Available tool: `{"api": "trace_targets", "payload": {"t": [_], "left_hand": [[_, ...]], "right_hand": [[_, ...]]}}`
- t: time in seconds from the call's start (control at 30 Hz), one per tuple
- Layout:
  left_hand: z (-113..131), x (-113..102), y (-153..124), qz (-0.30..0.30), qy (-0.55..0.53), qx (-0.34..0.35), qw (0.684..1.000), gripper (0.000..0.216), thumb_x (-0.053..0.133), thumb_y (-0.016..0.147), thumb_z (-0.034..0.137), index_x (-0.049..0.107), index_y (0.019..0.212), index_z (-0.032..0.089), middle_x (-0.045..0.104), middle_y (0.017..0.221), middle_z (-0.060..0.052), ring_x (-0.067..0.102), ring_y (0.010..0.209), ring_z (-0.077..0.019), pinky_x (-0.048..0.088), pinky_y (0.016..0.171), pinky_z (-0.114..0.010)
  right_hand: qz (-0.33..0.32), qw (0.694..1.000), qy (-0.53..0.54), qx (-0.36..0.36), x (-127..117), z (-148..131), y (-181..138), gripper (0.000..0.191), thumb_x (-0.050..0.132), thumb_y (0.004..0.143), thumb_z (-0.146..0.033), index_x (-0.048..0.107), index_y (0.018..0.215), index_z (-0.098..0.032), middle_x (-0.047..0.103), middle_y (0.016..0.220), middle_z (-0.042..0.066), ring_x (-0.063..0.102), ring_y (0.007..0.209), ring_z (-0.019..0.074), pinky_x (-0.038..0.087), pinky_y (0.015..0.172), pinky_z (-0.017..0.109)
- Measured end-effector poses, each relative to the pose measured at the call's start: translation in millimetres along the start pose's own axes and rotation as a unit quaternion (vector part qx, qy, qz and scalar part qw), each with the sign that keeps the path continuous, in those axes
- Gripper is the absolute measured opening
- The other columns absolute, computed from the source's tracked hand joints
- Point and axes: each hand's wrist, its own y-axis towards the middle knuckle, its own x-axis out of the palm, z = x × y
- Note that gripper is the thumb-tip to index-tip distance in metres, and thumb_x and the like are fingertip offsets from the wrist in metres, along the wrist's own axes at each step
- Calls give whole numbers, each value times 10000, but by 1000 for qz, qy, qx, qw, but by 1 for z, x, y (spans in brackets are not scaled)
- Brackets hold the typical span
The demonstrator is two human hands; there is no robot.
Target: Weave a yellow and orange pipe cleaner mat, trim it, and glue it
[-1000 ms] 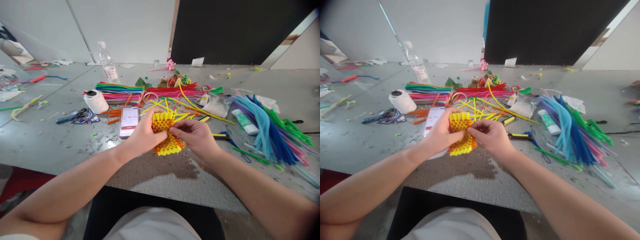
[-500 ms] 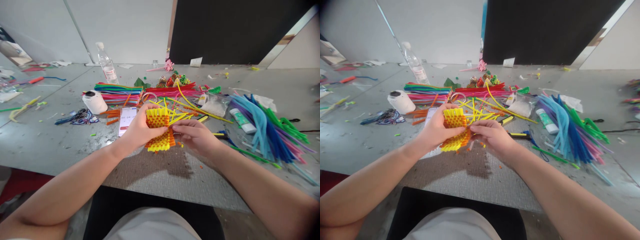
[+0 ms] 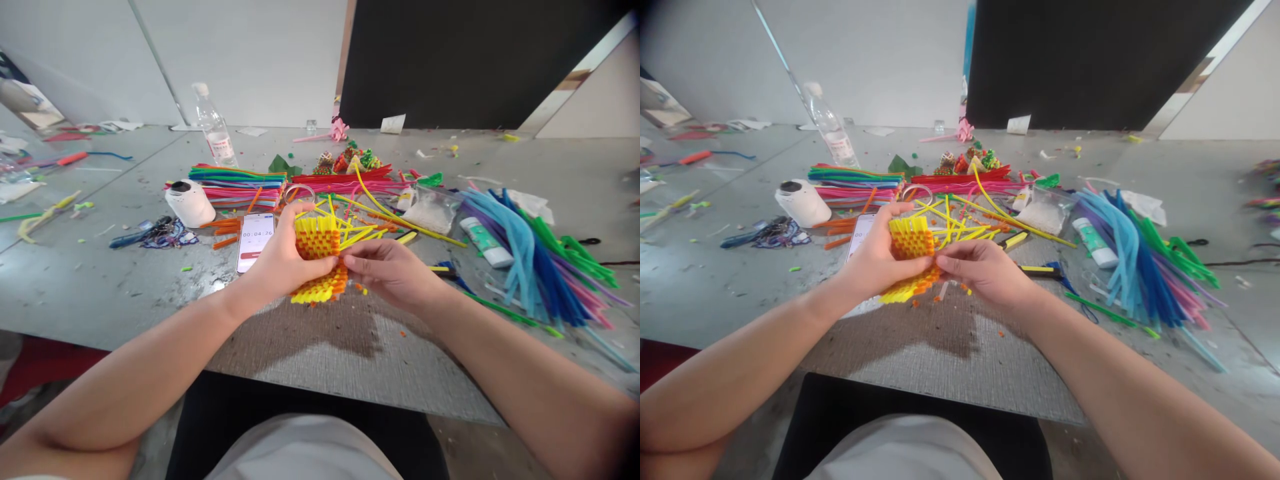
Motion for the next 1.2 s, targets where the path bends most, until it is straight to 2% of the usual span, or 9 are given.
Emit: {"api": "trace_targets", "payload": {"t": [0.1, 0.27, 0.47, 0.63, 0.73, 0.83, 0.93, 1.1, 1.2], "left_hand": [[-2, 2, 0, 18, 37, 34, 999, 796, 858, 763, 231, 413, 1421, 275, 606, 1323, -95, 660, 1089, -240, 569, 951, -423], [-2, 5, -1, 41, 61, 86, 994, 741, 858, 735, 173, 470, 1357, 283, 540, 1438, -107, 574, 1305, -315, 539, 1056, -469], [0, 6, -5, 17, 10, 73, 997, 726, 821, 751, 122, 499, 1374, 308, 573, 1362, -98, 624, 1196, -297, 591, 977, -459], [1, 6, -7, 5, 43, 80, 996, 805, 843, 750, 152, 455, 1440, 301, 531, 1463, -117, 626, 1211, -304, 573, 1022, -481], [-2, 5, -4, 9, 22, 62, 998, 843, 883, 754, 197, 429, 1454, 314, 576, 1410, -106, 663, 1177, -298, 591, 982, -466], [-5, 4, 1, 0, -43, 26, 999, 837, 879, 774, 197, 408, 1453, 327, 663, 1208, -58, 717, 1053, -266, 615, 910, -440], [-5, 4, 4, 18, -57, 1, 998, 757, 864, 790, 194, 435, 1408, 288, 680, 1185, -55, 717, 1089, -254, 609, 959, -443], [-6, 7, 3, 4, -108, -34, 994, 603, 818, 852, 250, 467, 1342, 251, 672, 1275, -95, 707, 1161, -273, 616, 982, -479], [-9, 6, 2, 7, -80, -33, 996, 731, 868, 796, 243, 442, 1390, 268, 661, 1281, -89, 697, 1168, -284, 605, 1006, -498]], "right_hand": [[14, 1000, -27, 1, 0, 1, 0, 268, 970, 727, -431, 862, 868, -231, 809, 863, 38, 712, 756, 168, 560, 739, 305], [53, 988, -138, -38, -4, 6, 1, 300, 932, 759, -496, 851, 876, -232, 785, 837, 25, 662, 721, 168, 494, 663, 304], [88, 968, -222, -82, -2, 7, 1, 304, 890, 798, -511, 829, 866, -222, 760, 796, 25, 612, 681, 167, 469, 615, 311], [104, 960, -243, -93, 3, 6, 1, 254, 860, 823, -463, 795, 813, -218, 741, 772, 23, 605, 672, 163, 461, 592, 304], [110, 970, -206, -70, 5, 5, 1, 231, 877, 800, -442, 803, 817, -224, 736, 778, 20, 610, 681, 160, 472, 609, 299], [89, 993, -74, -14, 6, 3, 2, 226, 875, 777, -448, 817, 782, -230, 750, 793, 31, 658, 727, 174, 525, 666, 304], [68, 997, 27, 15, 7, 1, 3, 177, 910, 710, -375, 823, 748, -226, 777, 814, 45, 704, 782, 193, 572, 733, 312], [28, 999, 23, 28, 6, -1, 4, 228, 931, 741, -389, 853, 835, -197, 798, 849, 68, 714, 759, 181, 586, 763, 313], [29, 999, 20, 31, 6, -1, 3, 268, 955, 717, -405, 855, 848, -194, 796, 849, 67, 711, 753, 179, 587, 761, 320]]}}
